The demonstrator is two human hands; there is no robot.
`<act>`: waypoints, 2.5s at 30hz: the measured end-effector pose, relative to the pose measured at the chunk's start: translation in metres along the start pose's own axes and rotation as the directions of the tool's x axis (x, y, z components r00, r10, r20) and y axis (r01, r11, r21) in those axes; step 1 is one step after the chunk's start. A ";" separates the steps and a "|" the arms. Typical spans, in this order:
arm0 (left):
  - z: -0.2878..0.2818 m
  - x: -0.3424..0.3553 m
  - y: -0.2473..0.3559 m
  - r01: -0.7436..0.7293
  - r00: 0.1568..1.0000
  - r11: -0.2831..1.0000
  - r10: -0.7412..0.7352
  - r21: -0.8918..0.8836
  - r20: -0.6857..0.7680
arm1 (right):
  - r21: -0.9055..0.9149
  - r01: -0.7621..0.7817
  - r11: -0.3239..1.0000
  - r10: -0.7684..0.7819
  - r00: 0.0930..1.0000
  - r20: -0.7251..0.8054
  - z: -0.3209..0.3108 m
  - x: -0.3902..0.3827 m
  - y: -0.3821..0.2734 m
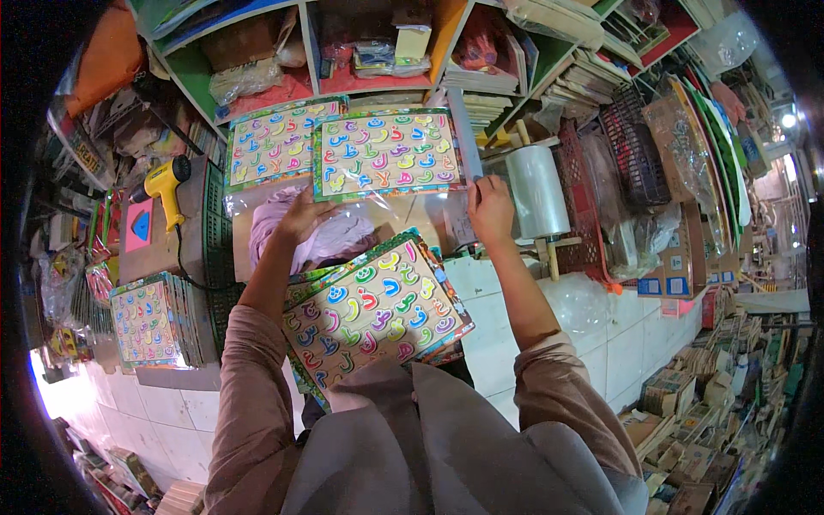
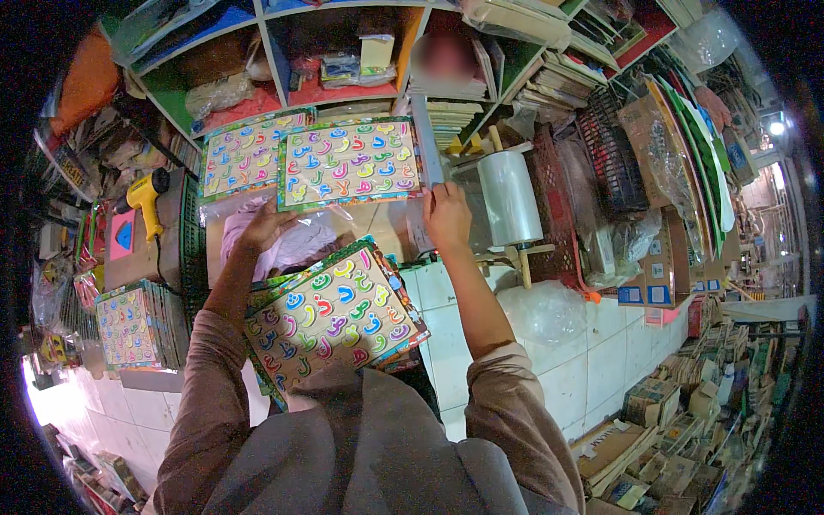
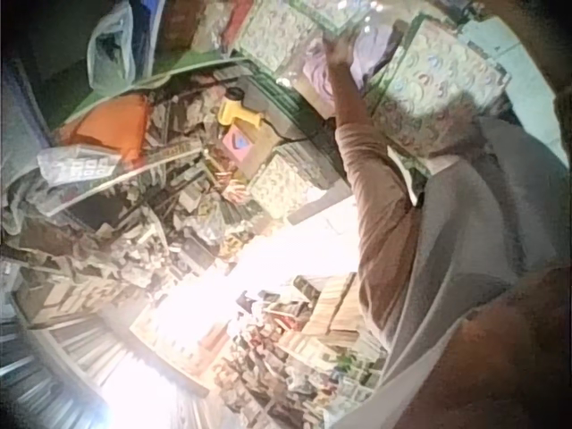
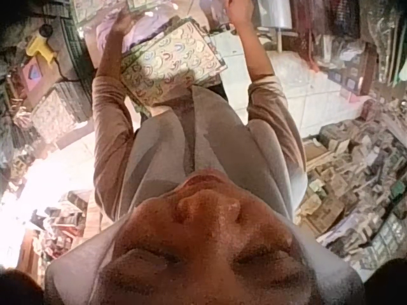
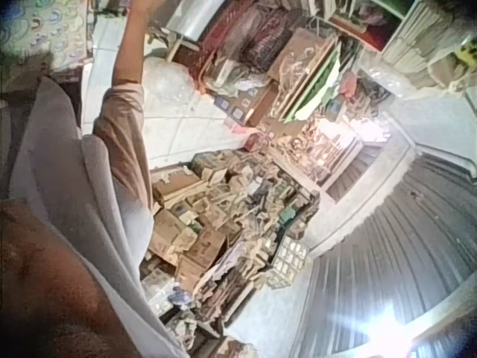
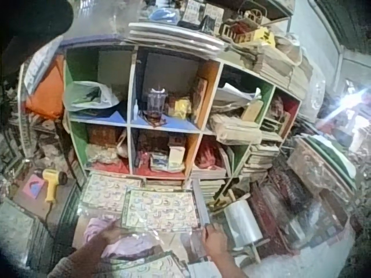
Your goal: The recorder is placing printed educational cards into plastic sleeves and wiping them clean with a cloth.
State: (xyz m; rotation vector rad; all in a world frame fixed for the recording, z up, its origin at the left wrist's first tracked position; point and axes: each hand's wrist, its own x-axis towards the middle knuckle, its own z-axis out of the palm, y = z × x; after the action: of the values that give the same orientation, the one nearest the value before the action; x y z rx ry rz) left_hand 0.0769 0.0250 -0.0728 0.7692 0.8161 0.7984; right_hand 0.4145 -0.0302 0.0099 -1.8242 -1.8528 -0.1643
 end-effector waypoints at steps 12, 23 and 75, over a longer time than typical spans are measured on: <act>0.013 -0.015 0.016 -0.199 0.971 0.966 0.171 -0.163 -0.169 | 0.115 -0.047 0.992 0.033 0.991 0.127 -0.013 0.010 -0.004; -0.097 -0.083 0.080 -0.247 0.914 0.969 0.241 0.022 -0.328 | 0.619 -0.502 0.604 0.621 0.783 0.028 -0.100 -0.081 0.036; 0.083 -0.310 -0.068 -0.088 0.943 0.988 0.125 0.129 -0.309 | -0.071 0.120 0.990 -0.092 0.942 0.322 -0.024 -0.052 -0.088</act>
State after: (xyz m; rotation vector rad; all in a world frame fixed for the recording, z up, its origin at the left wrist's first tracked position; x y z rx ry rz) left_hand 0.0300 -0.2894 0.0088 0.8024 1.1223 0.9951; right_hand 0.3345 -0.0944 0.0309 -1.9011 -2.1997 0.0121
